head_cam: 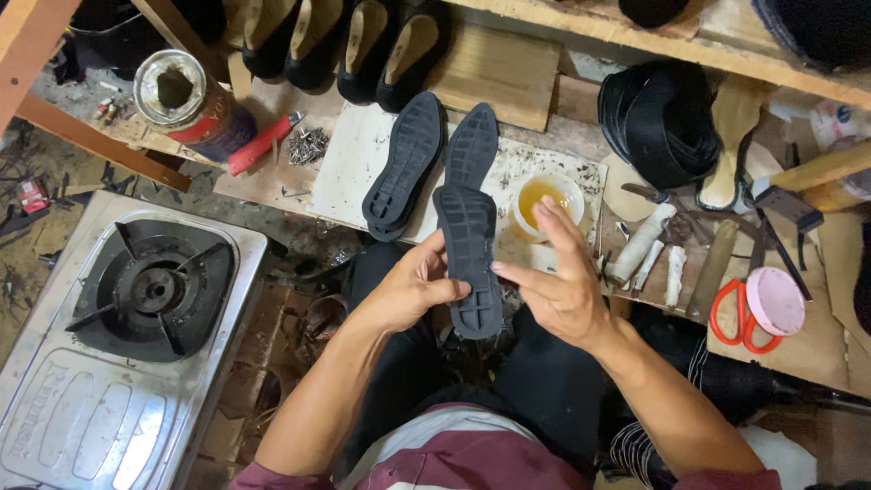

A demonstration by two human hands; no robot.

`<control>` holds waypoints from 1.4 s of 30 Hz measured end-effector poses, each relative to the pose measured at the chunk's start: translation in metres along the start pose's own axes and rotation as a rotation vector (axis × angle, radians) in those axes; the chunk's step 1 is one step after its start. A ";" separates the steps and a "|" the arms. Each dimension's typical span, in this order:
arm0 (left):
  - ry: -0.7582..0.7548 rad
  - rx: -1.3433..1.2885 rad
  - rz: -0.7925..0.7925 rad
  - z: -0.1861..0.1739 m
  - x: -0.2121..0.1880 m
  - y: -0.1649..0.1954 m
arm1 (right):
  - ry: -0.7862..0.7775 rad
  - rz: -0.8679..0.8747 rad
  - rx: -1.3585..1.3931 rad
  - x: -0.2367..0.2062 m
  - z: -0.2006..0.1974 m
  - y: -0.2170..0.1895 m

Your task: The person applies a yellow liquid to the bottom of several black shoe soles using their fingers. They pick up each sole, spread the liquid across the surface, and place it on a nearby wooden rack. The process is repeated for multiple soles.

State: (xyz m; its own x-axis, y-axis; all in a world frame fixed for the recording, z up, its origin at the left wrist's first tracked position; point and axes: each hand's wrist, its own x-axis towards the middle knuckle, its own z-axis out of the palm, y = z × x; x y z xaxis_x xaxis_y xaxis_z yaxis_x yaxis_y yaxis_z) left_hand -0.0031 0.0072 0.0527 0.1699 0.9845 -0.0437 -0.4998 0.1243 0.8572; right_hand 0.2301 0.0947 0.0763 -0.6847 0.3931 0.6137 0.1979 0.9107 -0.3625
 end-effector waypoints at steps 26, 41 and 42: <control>0.281 -0.117 0.373 0.038 0.009 -0.026 | 0.162 0.437 0.511 -0.002 0.020 -0.037; -0.274 0.158 -0.108 -0.005 -0.015 -0.039 | -0.098 0.613 0.730 0.014 -0.014 -0.003; -0.239 0.348 -0.056 0.003 -0.011 -0.043 | -0.155 0.586 0.614 0.017 -0.011 -0.004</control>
State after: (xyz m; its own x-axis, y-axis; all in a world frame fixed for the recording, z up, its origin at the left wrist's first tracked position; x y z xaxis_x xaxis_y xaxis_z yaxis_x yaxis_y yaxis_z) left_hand 0.0189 -0.0094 0.0183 0.4016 0.9157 -0.0100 -0.1743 0.0872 0.9808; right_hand 0.2258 0.0989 0.0961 -0.6874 0.7159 0.1224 0.1659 0.3188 -0.9332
